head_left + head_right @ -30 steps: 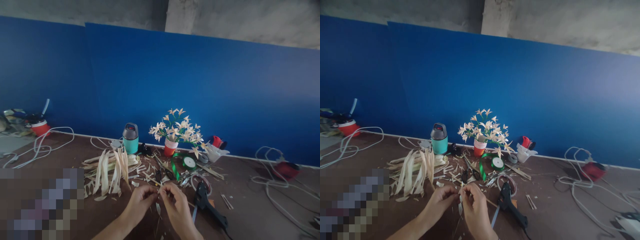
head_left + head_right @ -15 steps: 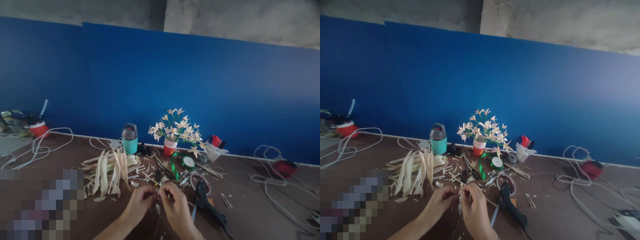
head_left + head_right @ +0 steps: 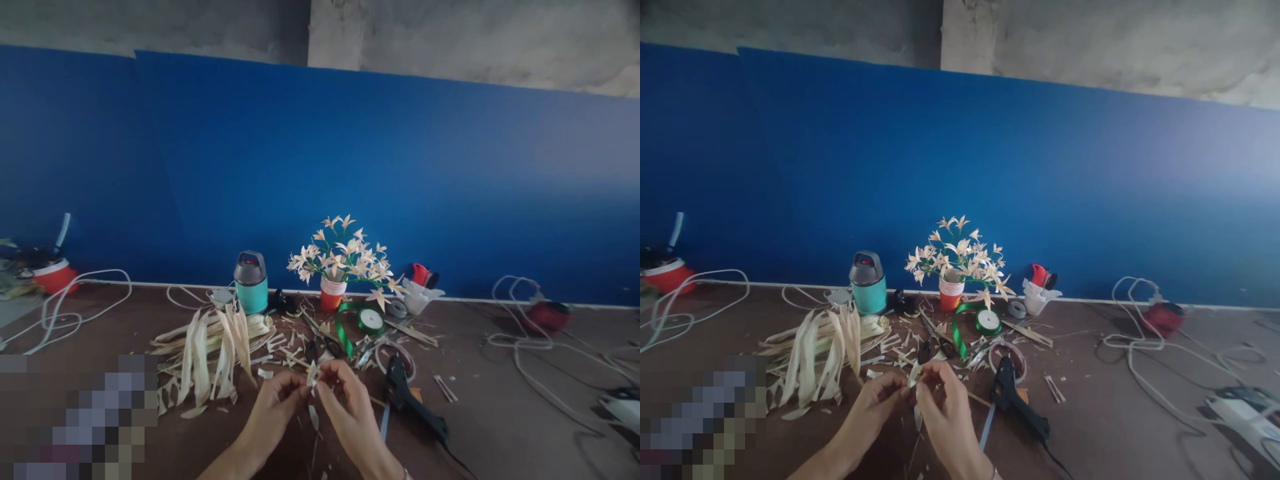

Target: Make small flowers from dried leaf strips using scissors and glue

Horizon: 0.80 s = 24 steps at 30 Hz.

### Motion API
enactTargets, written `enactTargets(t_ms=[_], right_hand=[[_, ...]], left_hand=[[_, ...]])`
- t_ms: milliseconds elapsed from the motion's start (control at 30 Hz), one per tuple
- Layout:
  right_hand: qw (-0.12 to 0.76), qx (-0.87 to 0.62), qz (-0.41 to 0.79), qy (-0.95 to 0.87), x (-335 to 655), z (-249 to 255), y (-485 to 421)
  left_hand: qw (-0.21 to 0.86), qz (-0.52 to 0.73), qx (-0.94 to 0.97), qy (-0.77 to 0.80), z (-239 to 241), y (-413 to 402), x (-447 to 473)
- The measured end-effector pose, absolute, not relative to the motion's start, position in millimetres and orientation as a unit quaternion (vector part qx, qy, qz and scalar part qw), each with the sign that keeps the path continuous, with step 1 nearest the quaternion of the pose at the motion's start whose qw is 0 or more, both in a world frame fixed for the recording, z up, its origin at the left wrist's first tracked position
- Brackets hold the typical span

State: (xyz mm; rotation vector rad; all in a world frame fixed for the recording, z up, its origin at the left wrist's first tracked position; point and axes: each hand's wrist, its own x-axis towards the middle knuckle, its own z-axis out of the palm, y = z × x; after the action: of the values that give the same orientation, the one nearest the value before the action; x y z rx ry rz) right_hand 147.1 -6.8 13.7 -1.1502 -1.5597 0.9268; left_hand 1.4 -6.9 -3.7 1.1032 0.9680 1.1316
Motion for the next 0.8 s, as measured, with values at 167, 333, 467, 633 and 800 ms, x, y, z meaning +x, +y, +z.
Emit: enactTargets(t_ms=[167,333,467,633,800], right_hand=[[0.476,-0.453,0.437,-0.614,147.3,10.2,-2.7],[0.488,-0.44,0.452,-0.603,148.4,11.0,-0.6],[0.493,-0.431,0.444,-0.612,150.3,8.9,0.9],[0.487,-0.458,0.417,-0.616,151.7,5.8,2.4],[0.487,-0.474,0.416,-0.604,151.2,12.3,0.9]], left_hand=[[0.614,0.483,0.479,0.4,-1.5,-7.9,1.3],[0.62,0.481,0.475,0.398,0.0,-7.8,1.7],[0.612,0.483,0.482,0.4,-1.4,-8.0,1.9],[0.599,0.467,0.493,0.425,0.1,-8.2,2.2],[0.582,0.472,0.511,0.421,5.5,-9.3,1.5]])
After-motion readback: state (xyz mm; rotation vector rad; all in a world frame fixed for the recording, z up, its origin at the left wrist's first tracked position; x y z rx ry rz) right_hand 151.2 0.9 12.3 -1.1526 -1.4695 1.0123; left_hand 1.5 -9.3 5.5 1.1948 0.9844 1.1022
